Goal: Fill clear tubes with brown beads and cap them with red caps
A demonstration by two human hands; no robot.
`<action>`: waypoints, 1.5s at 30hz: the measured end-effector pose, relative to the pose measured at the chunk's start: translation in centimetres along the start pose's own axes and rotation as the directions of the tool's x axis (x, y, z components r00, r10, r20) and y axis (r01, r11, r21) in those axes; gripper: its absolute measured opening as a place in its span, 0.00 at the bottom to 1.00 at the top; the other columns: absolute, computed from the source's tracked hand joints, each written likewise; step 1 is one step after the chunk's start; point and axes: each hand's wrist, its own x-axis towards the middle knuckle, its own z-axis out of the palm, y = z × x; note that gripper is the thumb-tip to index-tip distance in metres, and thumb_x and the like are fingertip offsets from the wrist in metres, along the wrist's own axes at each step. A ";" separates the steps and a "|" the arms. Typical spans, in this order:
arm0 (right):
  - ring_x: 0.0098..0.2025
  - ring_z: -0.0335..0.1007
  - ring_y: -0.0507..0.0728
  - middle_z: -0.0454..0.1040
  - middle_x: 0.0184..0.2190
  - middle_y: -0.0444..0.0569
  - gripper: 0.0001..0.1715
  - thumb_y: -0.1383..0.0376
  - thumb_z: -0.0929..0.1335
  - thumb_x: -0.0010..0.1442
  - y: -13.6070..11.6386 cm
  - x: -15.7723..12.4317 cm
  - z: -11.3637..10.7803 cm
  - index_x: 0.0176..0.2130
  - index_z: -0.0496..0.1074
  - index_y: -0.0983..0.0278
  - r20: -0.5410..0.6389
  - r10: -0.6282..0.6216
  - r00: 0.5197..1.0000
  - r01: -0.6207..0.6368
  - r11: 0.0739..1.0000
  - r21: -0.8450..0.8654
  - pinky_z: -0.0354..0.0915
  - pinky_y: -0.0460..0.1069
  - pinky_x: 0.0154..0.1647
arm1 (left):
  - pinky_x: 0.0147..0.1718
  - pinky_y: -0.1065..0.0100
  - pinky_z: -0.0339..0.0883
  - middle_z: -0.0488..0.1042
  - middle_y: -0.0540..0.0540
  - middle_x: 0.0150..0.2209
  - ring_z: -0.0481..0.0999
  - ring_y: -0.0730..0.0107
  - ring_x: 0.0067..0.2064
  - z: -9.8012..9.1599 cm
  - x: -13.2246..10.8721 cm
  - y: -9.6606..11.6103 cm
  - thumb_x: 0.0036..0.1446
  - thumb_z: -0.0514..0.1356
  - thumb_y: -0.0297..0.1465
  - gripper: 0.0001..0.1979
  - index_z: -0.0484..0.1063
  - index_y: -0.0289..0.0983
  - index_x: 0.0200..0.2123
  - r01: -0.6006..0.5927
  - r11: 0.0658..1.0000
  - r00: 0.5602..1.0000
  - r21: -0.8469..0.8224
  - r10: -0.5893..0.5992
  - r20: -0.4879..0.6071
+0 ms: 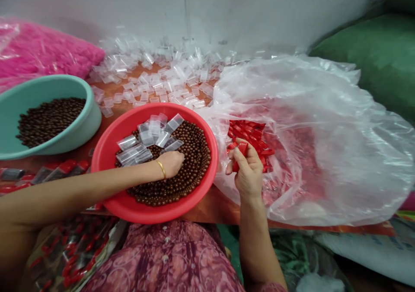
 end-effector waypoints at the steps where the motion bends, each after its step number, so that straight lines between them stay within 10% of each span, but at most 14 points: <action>1: 0.11 0.58 0.45 0.68 0.21 0.36 0.17 0.62 0.70 0.48 0.0 -0.2 0.0 0.40 0.69 0.62 0.022 -0.002 1.000 0.003 1.000 -0.015 0.53 0.41 0.09 | 0.42 0.58 0.69 0.75 0.29 0.38 0.76 0.51 0.43 0.0 0.6 0.0 0.52 0.55 0.22 0.07 0.72 0.25 0.33 0.007 0.999 1.000 -0.046 -0.008 -0.021; 7: 0.11 0.56 0.44 0.64 0.18 0.35 0.14 0.60 0.71 0.49 -0.1 -0.9 -0.3 0.36 0.68 0.62 0.067 0.023 0.997 -0.021 1.000 -0.022 0.52 0.41 0.10 | 0.36 0.69 0.70 0.76 0.42 0.37 0.76 0.68 0.37 0.6 1.4 -1.6 0.53 0.56 0.24 0.08 0.66 0.31 0.38 -0.045 0.907 0.991 -0.418 -0.013 -0.133; 11: 0.11 0.52 0.44 0.59 0.16 0.35 0.18 0.53 0.69 0.49 -0.5 -1.1 0.1 0.35 0.69 0.63 0.122 0.123 0.985 -0.129 0.991 0.042 0.50 0.41 0.10 | 0.40 0.70 0.68 0.77 0.44 0.36 0.76 0.74 0.37 0.5 0.1 -2.9 0.47 0.61 0.20 0.12 0.64 0.32 0.36 -0.166 0.357 0.985 -0.919 0.009 -0.175; 14: 0.13 0.54 0.45 0.61 0.16 0.38 0.21 0.50 0.65 0.51 -1.1 -1.4 0.8 0.34 0.70 0.65 0.201 0.125 0.971 -0.138 0.989 0.053 0.53 0.42 0.11 | 0.45 0.66 0.66 0.77 0.45 0.36 0.75 0.73 0.39 -0.3 -1.5 -3.3 0.41 0.67 0.23 0.18 0.65 0.33 0.36 -0.165 0.052 0.984 -0.985 0.072 -0.161; 24: 0.22 0.62 0.49 0.68 0.24 0.42 0.16 0.55 0.66 0.56 -1.4 -1.4 4.6 0.41 0.70 0.61 0.428 -0.040 0.903 0.193 0.927 -0.320 0.61 0.45 0.22 | 0.40 0.66 0.69 0.74 0.47 0.36 0.76 0.70 0.38 -0.2 -3.1 -2.8 0.38 0.71 0.29 0.26 0.63 0.35 0.40 -0.218 -0.092 0.947 -0.972 0.222 -0.234; 31: 0.34 0.66 0.52 0.69 0.31 0.46 0.20 0.61 0.60 0.62 -1.4 -0.9 6.1 0.52 0.69 0.58 0.682 -0.195 0.705 0.595 0.686 -0.419 0.64 0.49 0.38 | 0.35 0.71 0.68 0.69 0.50 0.34 0.70 0.75 0.34 -0.7 -3.8 -1.9 0.47 0.63 0.29 0.16 0.63 0.34 0.40 -0.287 0.150 0.948 -0.946 0.189 -0.257; 39: 0.35 0.68 0.53 0.69 0.32 0.47 0.23 0.63 0.58 0.63 -0.5 -1.7 6.0 0.57 0.64 0.58 0.700 -0.213 0.682 0.660 0.591 -0.463 0.66 0.49 0.39 | 0.32 0.70 0.62 0.67 0.51 0.29 0.65 0.73 0.31 -1.0 -4.1 -1.9 0.50 0.58 0.34 0.11 0.65 0.33 0.35 -0.431 0.548 0.886 -0.716 0.106 -0.452; 45: 0.28 0.66 0.53 0.67 0.26 0.47 0.24 0.65 0.59 0.62 -0.3 -2.4 5.9 0.57 0.65 0.60 0.750 -0.278 0.601 0.777 0.424 -0.465 0.67 0.48 0.30 | 0.27 0.71 0.55 0.65 0.53 0.24 0.61 0.74 0.26 -1.9 -5.4 -1.2 0.47 0.57 0.30 0.05 0.64 0.35 0.27 -0.326 0.776 0.883 -0.540 0.046 -0.467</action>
